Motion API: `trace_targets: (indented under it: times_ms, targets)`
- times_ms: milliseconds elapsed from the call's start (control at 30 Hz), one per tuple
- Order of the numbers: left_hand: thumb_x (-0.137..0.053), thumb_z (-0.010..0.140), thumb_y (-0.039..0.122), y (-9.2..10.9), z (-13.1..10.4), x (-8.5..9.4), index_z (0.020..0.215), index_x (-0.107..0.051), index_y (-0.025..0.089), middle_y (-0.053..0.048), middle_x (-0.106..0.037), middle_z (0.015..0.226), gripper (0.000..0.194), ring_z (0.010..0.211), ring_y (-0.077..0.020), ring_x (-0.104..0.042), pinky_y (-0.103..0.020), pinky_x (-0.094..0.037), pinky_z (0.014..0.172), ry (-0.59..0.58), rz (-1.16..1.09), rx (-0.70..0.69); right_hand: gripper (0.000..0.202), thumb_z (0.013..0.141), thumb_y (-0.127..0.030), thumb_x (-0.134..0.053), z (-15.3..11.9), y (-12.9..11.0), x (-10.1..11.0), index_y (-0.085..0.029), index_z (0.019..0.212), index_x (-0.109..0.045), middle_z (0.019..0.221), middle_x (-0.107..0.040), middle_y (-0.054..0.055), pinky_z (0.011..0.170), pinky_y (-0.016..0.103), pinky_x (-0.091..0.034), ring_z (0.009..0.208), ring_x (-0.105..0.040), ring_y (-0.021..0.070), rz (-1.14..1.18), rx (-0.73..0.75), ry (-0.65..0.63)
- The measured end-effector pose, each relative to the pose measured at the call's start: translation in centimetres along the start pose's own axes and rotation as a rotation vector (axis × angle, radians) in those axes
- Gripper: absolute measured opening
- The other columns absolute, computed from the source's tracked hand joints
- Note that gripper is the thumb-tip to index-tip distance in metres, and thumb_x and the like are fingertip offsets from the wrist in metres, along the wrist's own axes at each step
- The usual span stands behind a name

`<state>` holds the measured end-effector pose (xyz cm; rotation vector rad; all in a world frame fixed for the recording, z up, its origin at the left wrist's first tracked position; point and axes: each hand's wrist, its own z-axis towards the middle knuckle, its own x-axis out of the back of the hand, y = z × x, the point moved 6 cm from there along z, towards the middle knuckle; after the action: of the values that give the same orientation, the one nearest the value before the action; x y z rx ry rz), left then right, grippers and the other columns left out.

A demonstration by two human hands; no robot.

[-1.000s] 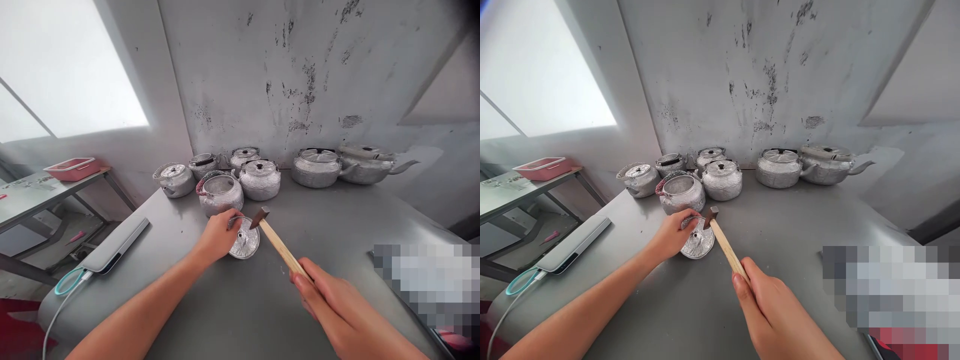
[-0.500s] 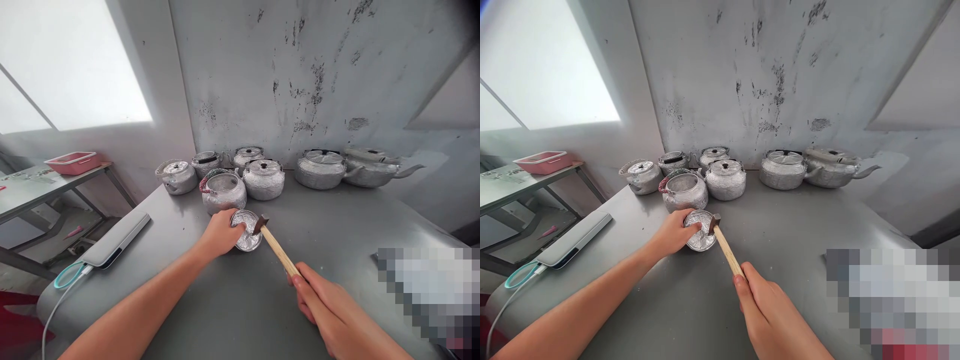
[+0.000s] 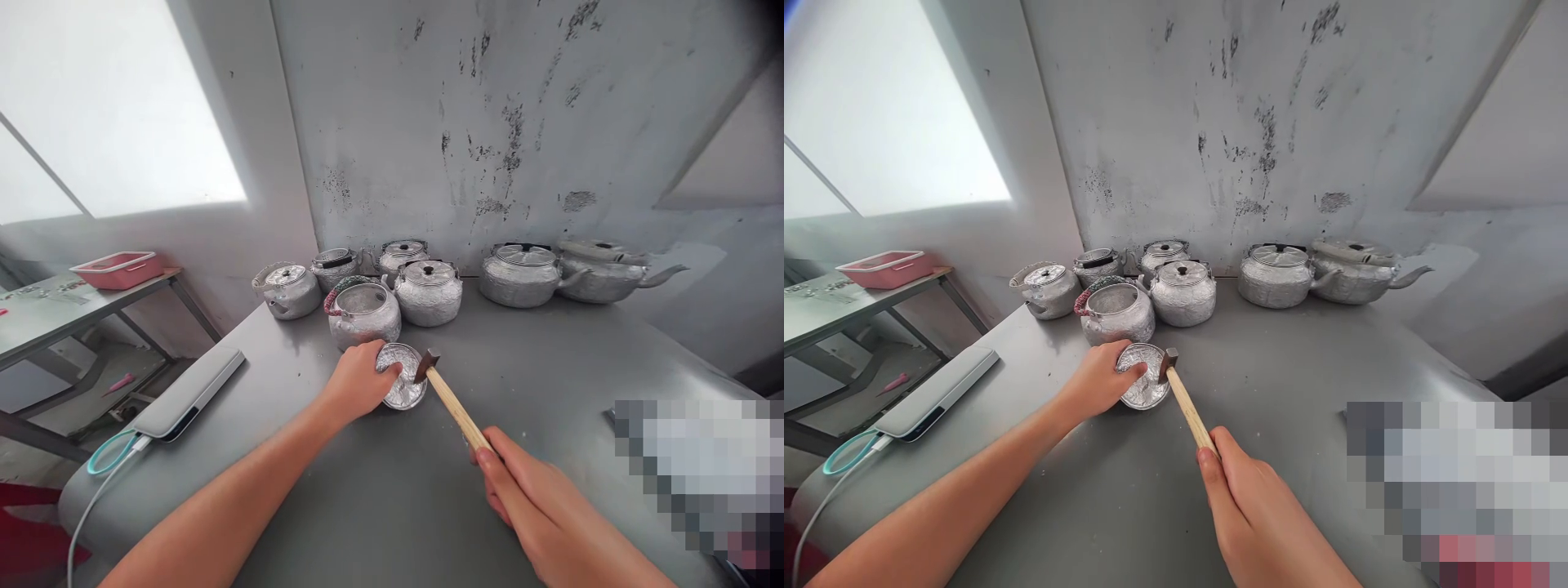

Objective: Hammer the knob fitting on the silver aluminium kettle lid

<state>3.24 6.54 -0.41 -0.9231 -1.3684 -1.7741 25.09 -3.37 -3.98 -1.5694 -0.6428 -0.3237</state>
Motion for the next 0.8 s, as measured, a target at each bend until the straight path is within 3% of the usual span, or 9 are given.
trace_targets:
  times_ms: [167, 400, 533, 800]
  targets:
    - [-0.052, 0.091, 0.039, -0.1, -0.1, -0.2, 0.083, -0.056, 0.02, -0.006, -0.067, 0.085, 0.021, 0.081, -0.0226, -0.062, -0.029, -0.032, 0.059, -0.012, 0.054, 0.04, 0.044, 0.098, -0.06, -0.031, -0.1, 0.7, -0.4, -0.027, 0.081, -0.054, 0.069, -0.061, 0.0, 0.053, 0.028, -0.043, 0.061, -0.057, 0.0185, 0.046, -0.047, 0.045]
    - [-0.05, 0.092, 0.039, -0.4, -0.1, -0.5, 0.084, -0.052, 0.022, -0.006, -0.069, 0.089, 0.019, 0.085, -0.0255, -0.063, -0.029, -0.034, 0.06, -0.035, 0.102, 0.07, 0.044, 0.098, -0.064, -0.028, 0.1, 0.3, -0.9, -0.028, 0.087, -0.051, 0.086, -0.062, 0.002, 0.07, 0.032, -0.043, 0.081, -0.057, 0.0218, -0.052, -0.052, -0.029]
    - [-0.051, 0.09, 0.038, -0.5, 0.0, -0.6, 0.081, -0.051, 0.022, -0.006, -0.07, 0.09, 0.018, 0.085, -0.0253, -0.064, -0.029, -0.034, 0.06, -0.041, 0.093, 0.073, 0.047, 0.099, -0.064, -0.02, 0.2, -0.2, -1.3, -0.028, 0.082, -0.046, 0.075, -0.052, -0.002, 0.062, 0.032, -0.037, 0.07, -0.049, 0.0197, -0.062, -0.064, -0.107]
    - [-0.051, 0.091, 0.038, -0.5, 0.1, -0.6, 0.081, -0.051, 0.022, -0.006, -0.069, 0.09, 0.019, 0.082, -0.0239, -0.064, -0.028, -0.034, 0.06, -0.06, 0.081, 0.077, 0.044, 0.1, -0.06, -0.025, 0.5, 0.0, -1.2, -0.027, 0.083, -0.048, 0.075, -0.054, -0.001, 0.064, 0.03, -0.04, 0.071, -0.051, 0.0194, -0.047, -0.029, -0.088]
